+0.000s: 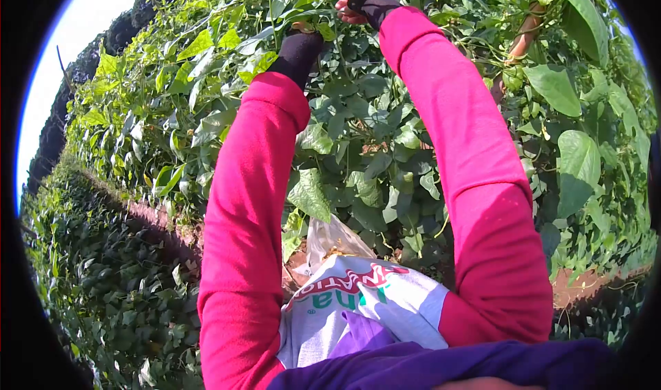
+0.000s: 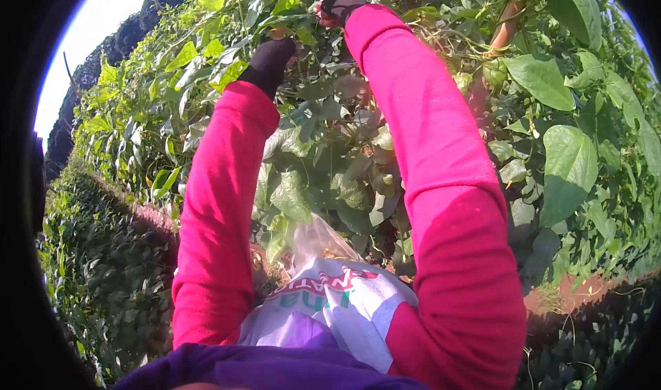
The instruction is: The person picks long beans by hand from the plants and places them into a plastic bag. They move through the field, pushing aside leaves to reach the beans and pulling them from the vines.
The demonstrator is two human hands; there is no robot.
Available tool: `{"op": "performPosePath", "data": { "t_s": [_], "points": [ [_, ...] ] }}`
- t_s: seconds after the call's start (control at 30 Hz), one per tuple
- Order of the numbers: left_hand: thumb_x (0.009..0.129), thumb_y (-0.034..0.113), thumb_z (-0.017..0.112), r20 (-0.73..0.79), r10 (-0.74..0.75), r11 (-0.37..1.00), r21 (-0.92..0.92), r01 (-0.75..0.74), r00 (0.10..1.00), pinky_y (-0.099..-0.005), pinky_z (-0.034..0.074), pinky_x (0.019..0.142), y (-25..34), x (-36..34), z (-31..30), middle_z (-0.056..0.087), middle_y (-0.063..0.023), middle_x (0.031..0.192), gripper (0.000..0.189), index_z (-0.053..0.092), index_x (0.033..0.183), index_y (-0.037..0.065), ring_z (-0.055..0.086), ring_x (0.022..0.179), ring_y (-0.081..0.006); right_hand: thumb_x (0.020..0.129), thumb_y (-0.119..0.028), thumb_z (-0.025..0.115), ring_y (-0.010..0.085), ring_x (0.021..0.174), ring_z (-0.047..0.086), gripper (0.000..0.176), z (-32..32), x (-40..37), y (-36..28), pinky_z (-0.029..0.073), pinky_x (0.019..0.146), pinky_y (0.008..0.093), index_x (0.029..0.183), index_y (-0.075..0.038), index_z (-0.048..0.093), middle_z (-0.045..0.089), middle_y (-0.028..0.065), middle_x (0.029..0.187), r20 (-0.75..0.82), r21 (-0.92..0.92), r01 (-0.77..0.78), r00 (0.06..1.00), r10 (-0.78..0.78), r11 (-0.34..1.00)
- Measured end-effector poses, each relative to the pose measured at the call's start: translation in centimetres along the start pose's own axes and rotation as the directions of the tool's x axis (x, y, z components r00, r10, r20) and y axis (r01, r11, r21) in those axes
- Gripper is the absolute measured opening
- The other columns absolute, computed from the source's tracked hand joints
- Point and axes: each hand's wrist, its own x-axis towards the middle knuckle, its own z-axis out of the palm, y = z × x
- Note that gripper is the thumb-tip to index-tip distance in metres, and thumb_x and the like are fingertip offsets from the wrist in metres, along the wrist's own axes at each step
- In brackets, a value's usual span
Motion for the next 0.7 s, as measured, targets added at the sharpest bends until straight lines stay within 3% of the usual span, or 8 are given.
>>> {"op": "performPosePath", "data": {
  "t_s": [0.07,0.1,0.13,0.23,0.3,0.43,0.53,0.7],
  "points": [
    [0.073,0.030,0.066,-0.032,-0.021,0.994,-0.104,0.017,0.999,-0.0378,0.052,0.083,-1.3,0.3,0.7,0.068,-0.0218,0.100,0.053,0.062,0.117,0.001,0.067,0.091,-0.0327,0.086,-0.010,0.063,0.0155,0.067,0.068,0.019,0.9,-2.2,0.8,0.055,0.055,0.0278,0.105,-0.008,0.067,0.070,0.0109,0.092,0.098,0.030,0.014,0.995,-0.017,0.999],
    [0.073,0.029,0.066,-0.036,-0.026,0.992,-0.125,0.022,0.999,-0.0376,0.052,0.083,-1.5,0.1,0.6,0.068,-0.0216,0.100,0.053,0.062,0.117,0.001,0.067,0.091,-0.0325,0.087,-0.013,0.064,0.0149,0.062,0.065,0.020,1.0,-1.4,0.5,0.055,0.056,0.0271,0.106,-0.009,0.067,0.070,0.0113,0.088,0.230,-0.442,0.239,0.962,-0.148,0.865],
    [0.073,0.029,0.066,-0.037,-0.028,0.992,-0.123,0.024,0.999,-0.0376,0.052,0.083,-1.6,0.1,0.5,0.068,-0.0216,0.100,0.053,0.062,0.117,0.001,0.067,0.091,-0.0325,0.087,-0.013,0.064,0.0149,0.062,0.065,0.020,0.9,-1.0,0.8,0.055,0.056,0.0271,0.106,-0.009,0.067,0.070,0.0113,0.088,0.232,-0.441,0.240,0.961,-0.148,0.865],
    [0.072,0.028,0.069,0.015,-0.063,0.997,-0.054,0.064,0.998,-0.0361,0.052,0.084,-0.3,-0.3,-0.4,0.068,-0.0208,0.103,0.057,0.060,0.121,0.000,0.068,0.095,-0.0296,0.084,-0.012,0.068,0.0094,0.075,0.063,0.016,0.9,-1.0,1.1,0.054,0.069,0.0244,0.099,-0.005,0.067,0.068,0.0030,0.087,0.291,0.098,-0.116,0.953,0.083,0.988],
    [0.070,0.027,0.071,0.070,-0.201,0.972,-0.111,0.208,0.977,-0.0348,0.051,0.085,0.9,-0.8,-0.5,0.068,-0.0196,0.105,0.059,0.060,0.122,-0.001,0.067,0.097,-0.0284,0.084,-0.015,0.067,0.0109,0.076,0.063,0.017,1.1,-1.3,0.9,0.054,0.069,0.0257,0.099,-0.005,0.067,0.068,0.0044,0.088,0.312,0.053,-0.046,0.950,0.028,0.998],
    [0.067,0.026,0.072,0.018,-0.145,0.981,-0.126,0.146,0.989,-0.0351,0.052,0.084,2.1,-1.2,-0.6,0.068,-0.0195,0.105,0.059,0.062,0.120,0.002,0.068,0.094,-0.0284,0.085,-0.019,0.064,0.0139,0.078,0.064,0.021,1.4,-2.1,0.5,0.052,0.070,0.0282,0.100,-0.005,0.067,0.068,0.0071,0.091,0.309,-0.084,0.126,0.946,-0.095,0.988],
    [0.076,0.016,0.067,0.140,-0.122,0.991,0.073,0.112,0.983,-0.0265,0.052,0.060,3.9,-1.9,-2.0,0.069,-0.0117,0.087,0.050,0.059,0.124,0.001,0.066,0.071,-0.0135,0.085,-0.023,0.063,0.0161,0.080,0.064,0.024,1.3,-2.8,0.4,0.051,0.071,0.0301,0.101,-0.005,0.067,0.068,0.0092,0.093,0.284,-0.227,0.265,0.939,-0.197,0.937],
    [0.074,0.028,0.068,-0.201,0.116,0.958,0.283,-0.056,0.973,-0.0288,0.051,0.064,4.1,-1.7,-2.3,0.068,-0.0120,0.077,0.050,0.064,0.118,0.003,0.066,0.068,-0.0132,0.086,-0.029,0.060,0.0198,0.083,0.064,0.030,0.7,-3.5,0.4,0.048,0.073,0.0333,0.102,-0.005,0.067,0.068,0.0126,0.096,0.250,-0.499,0.452,0.892,-0.377,0.740]
  ]
}}
